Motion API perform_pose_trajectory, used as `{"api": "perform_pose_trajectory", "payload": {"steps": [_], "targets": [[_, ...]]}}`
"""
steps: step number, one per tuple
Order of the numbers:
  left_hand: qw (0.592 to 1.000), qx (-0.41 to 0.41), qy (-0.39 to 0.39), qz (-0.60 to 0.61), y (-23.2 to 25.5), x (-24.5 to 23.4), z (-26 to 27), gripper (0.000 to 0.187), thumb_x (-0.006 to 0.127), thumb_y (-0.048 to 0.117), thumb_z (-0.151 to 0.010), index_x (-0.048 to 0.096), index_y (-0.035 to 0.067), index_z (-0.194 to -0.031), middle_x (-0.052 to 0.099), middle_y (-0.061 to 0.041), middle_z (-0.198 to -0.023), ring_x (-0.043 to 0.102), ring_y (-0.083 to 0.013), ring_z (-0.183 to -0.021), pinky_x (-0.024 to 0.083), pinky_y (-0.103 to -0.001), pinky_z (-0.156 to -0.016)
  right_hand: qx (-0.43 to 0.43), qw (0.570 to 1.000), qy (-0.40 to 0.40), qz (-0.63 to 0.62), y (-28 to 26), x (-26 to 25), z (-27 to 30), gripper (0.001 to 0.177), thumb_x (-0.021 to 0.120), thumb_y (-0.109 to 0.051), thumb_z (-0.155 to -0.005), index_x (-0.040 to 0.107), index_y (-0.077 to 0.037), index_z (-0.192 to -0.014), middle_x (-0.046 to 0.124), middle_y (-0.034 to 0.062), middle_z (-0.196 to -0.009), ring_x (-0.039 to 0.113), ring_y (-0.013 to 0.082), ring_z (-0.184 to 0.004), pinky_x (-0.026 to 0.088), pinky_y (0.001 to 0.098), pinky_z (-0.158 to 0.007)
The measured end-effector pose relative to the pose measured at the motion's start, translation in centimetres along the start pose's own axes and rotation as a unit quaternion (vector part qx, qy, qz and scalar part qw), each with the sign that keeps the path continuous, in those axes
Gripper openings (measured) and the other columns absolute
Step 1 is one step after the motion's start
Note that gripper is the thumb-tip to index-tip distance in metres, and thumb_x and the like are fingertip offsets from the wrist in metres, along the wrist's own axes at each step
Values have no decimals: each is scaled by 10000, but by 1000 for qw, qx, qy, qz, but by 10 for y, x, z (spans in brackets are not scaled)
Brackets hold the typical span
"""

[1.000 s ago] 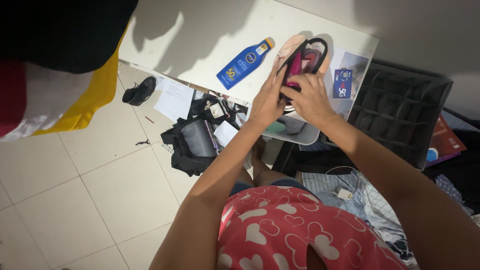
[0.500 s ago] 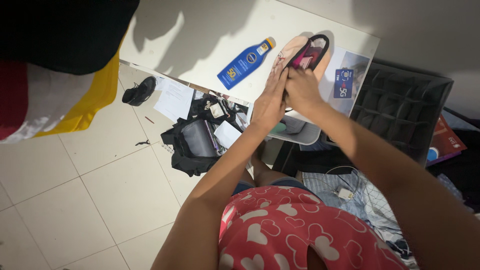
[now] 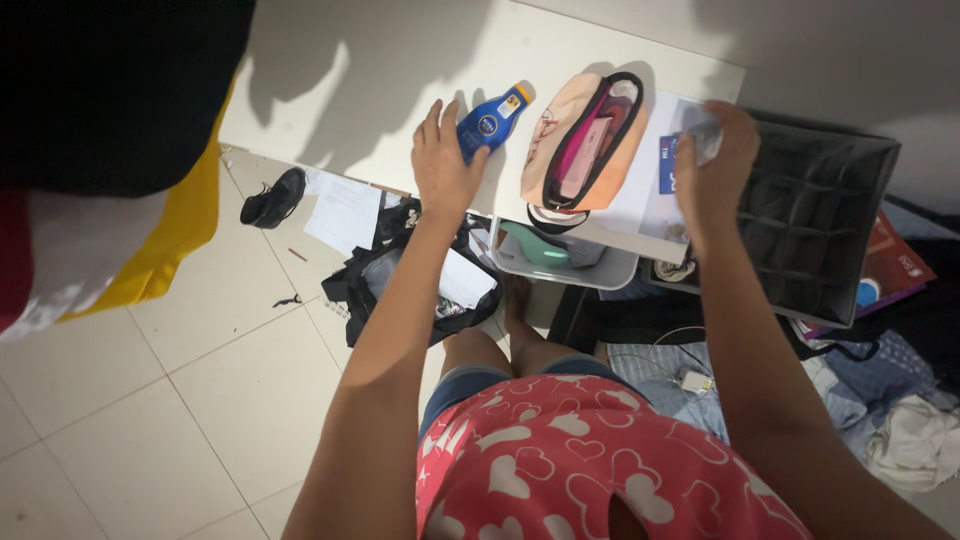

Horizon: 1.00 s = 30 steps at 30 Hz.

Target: The person organizes various items in a cluttered room. They pick up books and a cloth from a drawer, place them on a bed, wipe a white surface with the cloth, and then handle a backpack, a notebook, and a bottle of sunscreen, placing them on the bed.

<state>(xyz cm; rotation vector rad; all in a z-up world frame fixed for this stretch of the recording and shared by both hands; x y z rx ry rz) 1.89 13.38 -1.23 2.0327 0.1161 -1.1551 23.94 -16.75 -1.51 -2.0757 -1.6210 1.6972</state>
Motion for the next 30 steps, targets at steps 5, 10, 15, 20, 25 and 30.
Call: {"api": "perform_pose_trajectory", "payload": {"steps": [5,10,15,20,25,30], "targets": [[993,18,-15,117,37,14,0,448,826,212,-903,605,83,-1272,603,-149,-1362,571,-363,-1249,474,-460,-1075,157,975,-71,138,116,38,23,865,930,-361,-786,478,2,-1428,511,268,-1381,425,478,-1307,376,584,-1027],[964,41,-64,255,92,30,7,497,824,253,-876,567,38,-1244,571,-193,-1388,565,-372,-1294,457,-440,-1107,284,946,-104,117,176,71,55,1119,999,-415,-653,381,73,-1448,434,362,-1350,388,538,-1286,363,606,-1030],[948,-19,-113,296,101,48,12,641,663,179,-912,434,-1,-1483,506,-247,-1483,541,-388,-1346,434,-410,-1112,271,959,-11,-86,194,59,75,685,930,-299,-777,597,50,-1263,697,201,-1165,690,288,-1030,558,398,-903],[961,-114,-138,210,76,65,14,467,449,258,-1054,537,133,-1495,684,-244,-1233,686,-399,-1111,519,-427,-994,272,962,26,-19,198,25,79,366,877,-179,-810,701,41,-1043,731,132,-946,709,203,-819,565,348,-738],[948,-143,-107,263,71,66,19,471,388,358,-1077,533,213,-1501,740,-209,-1159,724,-382,-1024,543,-420,-916,271,960,-28,-70,169,15,75,189,791,-139,-910,730,29,-970,722,119,-851,690,167,-750,535,328,-671],[939,-167,-100,284,67,70,21,467,390,379,-1088,531,209,-1498,730,-193,-1230,712,-369,-1097,527,-404,-963,268,963,11,-13,123,-18,46,121,705,-84,-1006,770,-9,-1074,716,101,-842,659,147,-721,500,290,-637]]}}
Point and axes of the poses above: each hand's wrist, its own z-axis away from the middle knuckle, its own x-axis out of the palm, y = z × x, the point moved 6 cm from there along -z, towards the middle knuckle
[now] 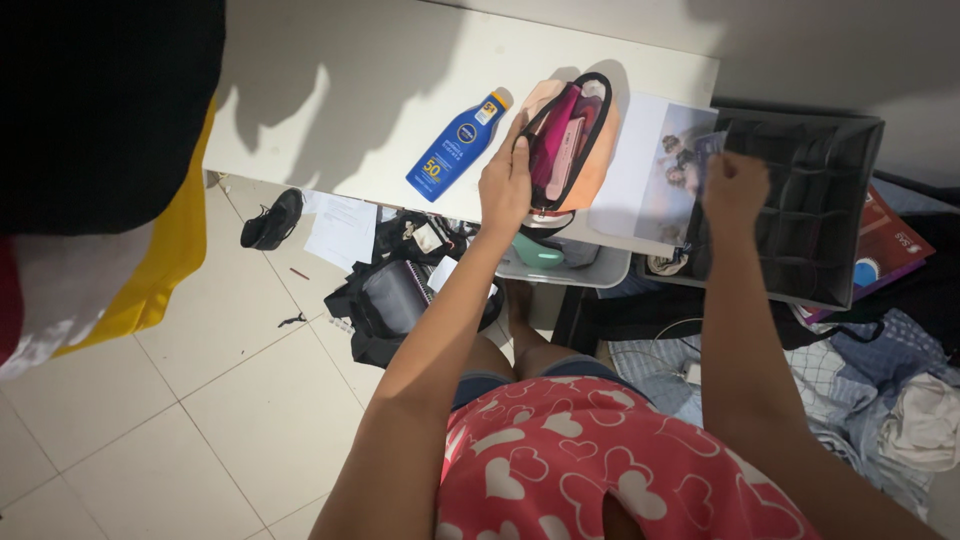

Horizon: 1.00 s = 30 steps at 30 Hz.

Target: The person organizes various items in a cluttered room. They pick up books and a cloth from a drawer, place them on a bed, wipe a white surface with the cloth, and then handle a backpack, a notebook, and a bottle of sunscreen, placing them on the bed.

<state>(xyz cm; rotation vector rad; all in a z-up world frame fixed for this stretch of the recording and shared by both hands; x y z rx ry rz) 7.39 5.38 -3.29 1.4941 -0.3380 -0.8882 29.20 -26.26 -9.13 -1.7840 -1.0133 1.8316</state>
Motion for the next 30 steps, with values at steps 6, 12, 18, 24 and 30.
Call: {"api": "perform_pose_trajectory", "payload": {"steps": [6,12,18,24,30], "targets": [[1000,7,-2,19,-2,6,4,490,396,369,-1070,502,200,-1517,698,-162,-1337,704,-354,-1162,520,-391,-1017,113,955,-100,-257,-103,23,6,316,703,-67,-898,548,-105,-1170,635,19,-944,599,138,-722,443,301,-513],[997,66,28,-6,8,16,13,474,403,310,-1075,491,181,-1522,507,-184,-1565,508,-380,-1421,433,-403,-1138,-110,982,-156,-7,-216,127,38,144,732,-105,-910,633,-50,-1000,741,156,-953,735,319,-915,569,419,-816],[998,60,-12,0,-4,11,9,488,447,313,-1066,491,165,-1528,517,-174,-1544,468,-377,-1445,394,-407,-1157,-105,967,-228,36,-215,146,54,236,622,-165,-985,623,-113,-1215,729,186,-1019,682,403,-985,518,498,-827],[1000,14,-19,3,-9,9,4,472,427,345,-1061,510,212,-1506,588,-140,-1500,578,-354,-1347,458,-385,-1100,-130,948,-273,-100,-186,163,48,250,695,-124,-941,606,-57,-1166,704,128,-1074,686,284,-980,525,408,-797],[996,-79,-42,16,-17,4,7,519,452,328,-1022,495,230,-1530,659,-145,-1395,674,-319,-1249,501,-356,-1055,-67,896,-383,-216,-165,197,39,227,640,82,-854,630,-13,-1060,698,68,-966,667,149,-893,542,294,-755]]}}
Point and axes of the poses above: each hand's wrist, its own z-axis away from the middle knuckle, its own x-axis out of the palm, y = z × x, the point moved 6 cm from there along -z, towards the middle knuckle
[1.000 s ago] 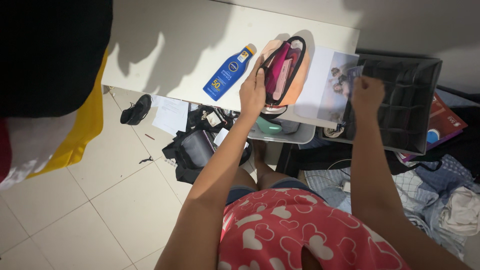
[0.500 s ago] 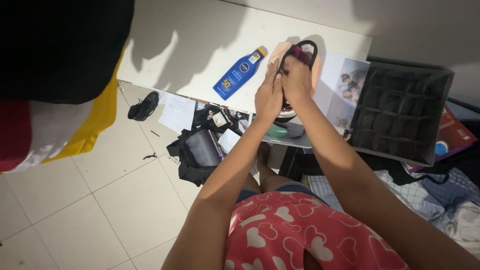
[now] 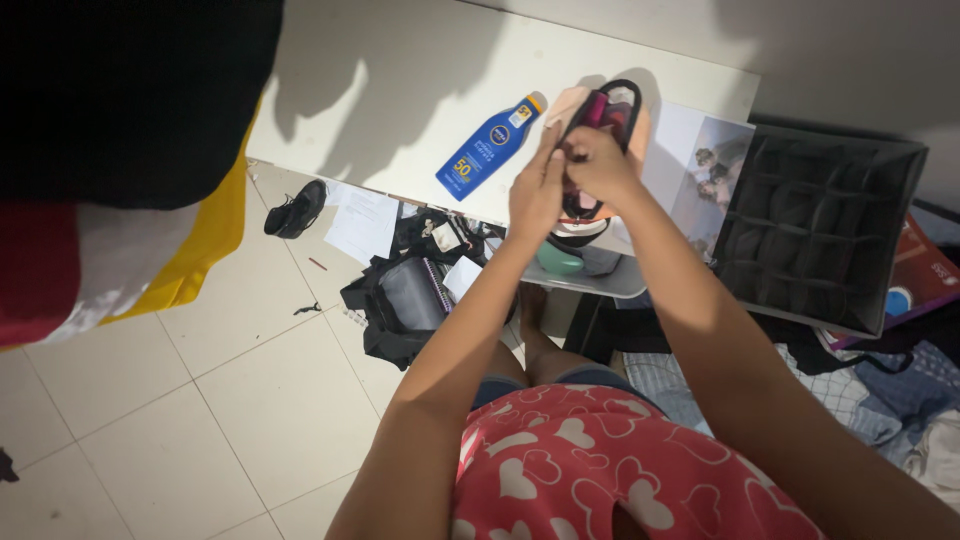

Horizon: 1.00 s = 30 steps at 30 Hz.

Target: The person organizes various items in a cluttered room. They pick up books and a cloth from a drawer, place them on a bed, wipe a white surface with the cloth, and then handle a backpack, a notebook, and a bottle of sunscreen, placing them on the bed.

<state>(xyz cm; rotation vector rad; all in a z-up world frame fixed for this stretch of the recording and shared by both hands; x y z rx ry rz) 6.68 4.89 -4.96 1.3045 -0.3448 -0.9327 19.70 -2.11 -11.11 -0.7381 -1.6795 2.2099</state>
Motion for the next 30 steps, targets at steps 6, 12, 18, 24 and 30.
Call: {"api": "perform_pose_trajectory", "payload": {"steps": [6,12,18,24,30], "targets": [[997,76,9,-8,1,-6,-7,502,467,293,-1030,483,187,-1520,515,-122,-1561,566,-317,-1358,437,-352,-1110,-34,982,186,3,-20,14,11,136,657,31,-910,649,4,-1043,735,89,-933,708,165,-877,548,319,-767],[992,123,-18,-28,0,-9,-9,498,484,297,-1052,498,160,-1530,471,-136,-1598,473,-304,-1472,377,-333,-1185,-16,984,118,136,-43,22,19,227,661,21,-873,652,33,-1099,724,206,-970,716,302,-908,542,377,-775],[990,138,-43,2,-5,-20,-12,486,436,325,-1115,497,87,-1535,415,-206,-1620,358,-356,-1537,293,-392,-1239,46,983,60,168,-57,11,24,191,687,-16,-896,663,54,-1073,716,228,-931,715,310,-869,555,401,-736],[915,205,123,-325,-28,-81,-27,851,831,212,-751,439,32,-1485,495,-249,-1456,478,-437,-1320,385,-513,-1125,-100,977,173,-69,-25,-85,66,143,645,-38,-1060,680,-17,-1197,742,117,-1121,736,143,-920,589,265,-760],[922,124,118,-346,-60,-91,-44,848,878,205,-695,477,124,-1438,574,-158,-1302,540,-394,-1215,459,-506,-1013,-113,880,390,246,20,-192,145,376,731,84,-897,619,36,-1253,654,142,-1137,636,206,-990,528,307,-869]]}}
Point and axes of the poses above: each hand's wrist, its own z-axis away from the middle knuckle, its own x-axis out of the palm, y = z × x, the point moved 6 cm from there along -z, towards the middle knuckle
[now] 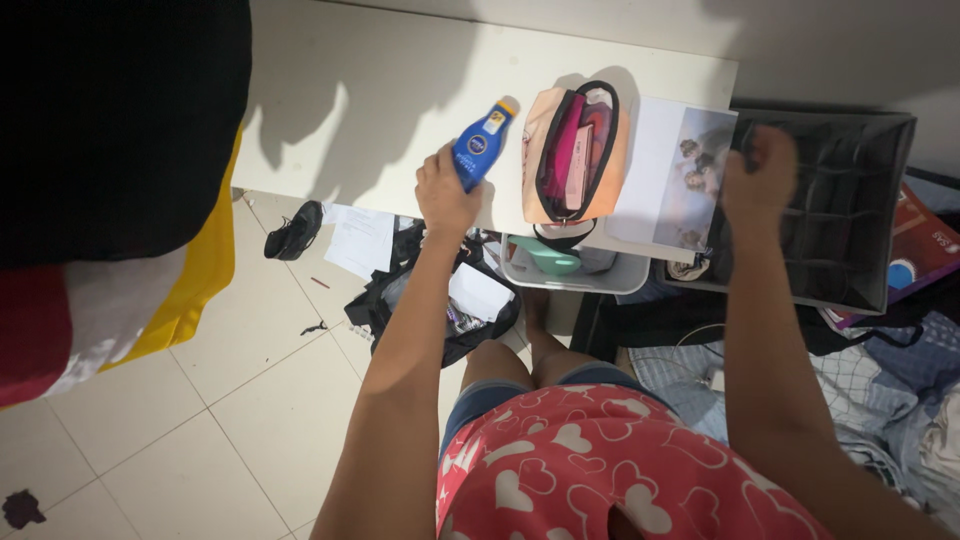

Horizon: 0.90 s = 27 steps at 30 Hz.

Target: The person organizes various items in a cluttered room. They pick up books and a cloth from a drawer, place them on a bed, wipe a white surface with the cloth, and then handle a backpack, a notebook, and a bottle of sunscreen, placing them on the bed.

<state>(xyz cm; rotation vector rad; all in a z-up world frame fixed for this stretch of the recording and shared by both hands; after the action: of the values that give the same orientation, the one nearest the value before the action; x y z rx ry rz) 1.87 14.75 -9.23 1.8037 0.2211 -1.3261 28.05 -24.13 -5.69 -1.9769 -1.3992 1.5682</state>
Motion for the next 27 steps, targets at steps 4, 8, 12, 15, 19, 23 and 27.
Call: {"api": "perform_pose_trajectory", "payload": {"steps": [4,8,12,15,19,23,27], "targets": [[970,-97,36,218,-7,4,-2,820,852,207,-723,451,42,-1419,567,-180,-1279,600,-390,-1184,495,-470,-1029,63,996,-14,-54,-19,1,9,264,694,77,-988,624,-19,-1224,653,84,-1117,654,165,-971,551,283,-872],[961,-140,29,235,1,9,2,858,842,242,-731,406,-4,-1427,532,-200,-1305,601,-399,-1175,511,-471,-1006,2,984,-72,-163,-116,42,31,232,712,33,-948,606,-38,-1142,653,92,-1171,673,152,-918,547,281,-748],[988,-142,-3,58,14,8,1,876,850,236,-721,411,20,-1448,511,-206,-1336,517,-427,-1237,457,-518,-1025,9,968,-250,-25,-186,74,57,106,739,-188,-922,766,-136,-1011,735,69,-858,726,220,-777,561,350,-711],[995,-9,64,80,32,-7,5,894,860,206,-687,417,-22,-1428,471,-245,-1374,465,-474,-1230,405,-549,-1002,42,924,-349,152,-193,88,72,186,721,-374,-933,816,-234,-1011,756,66,-806,708,308,-765,547,429,-696],[985,116,97,85,47,-29,49,628,769,145,-796,519,0,-1354,547,-219,-1330,512,-439,-1207,403,-527,-1045,24,935,-303,184,-187,96,82,250,747,-451,-856,836,-224,-910,745,64,-806,710,309,-736,550,431,-663],[989,68,40,128,75,-24,120,355,765,162,-832,618,23,-1123,609,-181,-1080,557,-401,-1033,426,-503,-906,35,949,-249,189,-173,99,98,286,779,-466,-845,843,-206,-946,748,81,-771,709,311,-715,556,420,-668],[945,-62,-59,315,96,5,151,270,721,116,-860,647,67,-1115,655,-107,-1023,670,-278,-857,530,-399,-695,42,977,-158,137,-163,99,104,313,796,-453,-854,836,-160,-958,775,102,-891,727,287,-722,576,376,-657]]}}
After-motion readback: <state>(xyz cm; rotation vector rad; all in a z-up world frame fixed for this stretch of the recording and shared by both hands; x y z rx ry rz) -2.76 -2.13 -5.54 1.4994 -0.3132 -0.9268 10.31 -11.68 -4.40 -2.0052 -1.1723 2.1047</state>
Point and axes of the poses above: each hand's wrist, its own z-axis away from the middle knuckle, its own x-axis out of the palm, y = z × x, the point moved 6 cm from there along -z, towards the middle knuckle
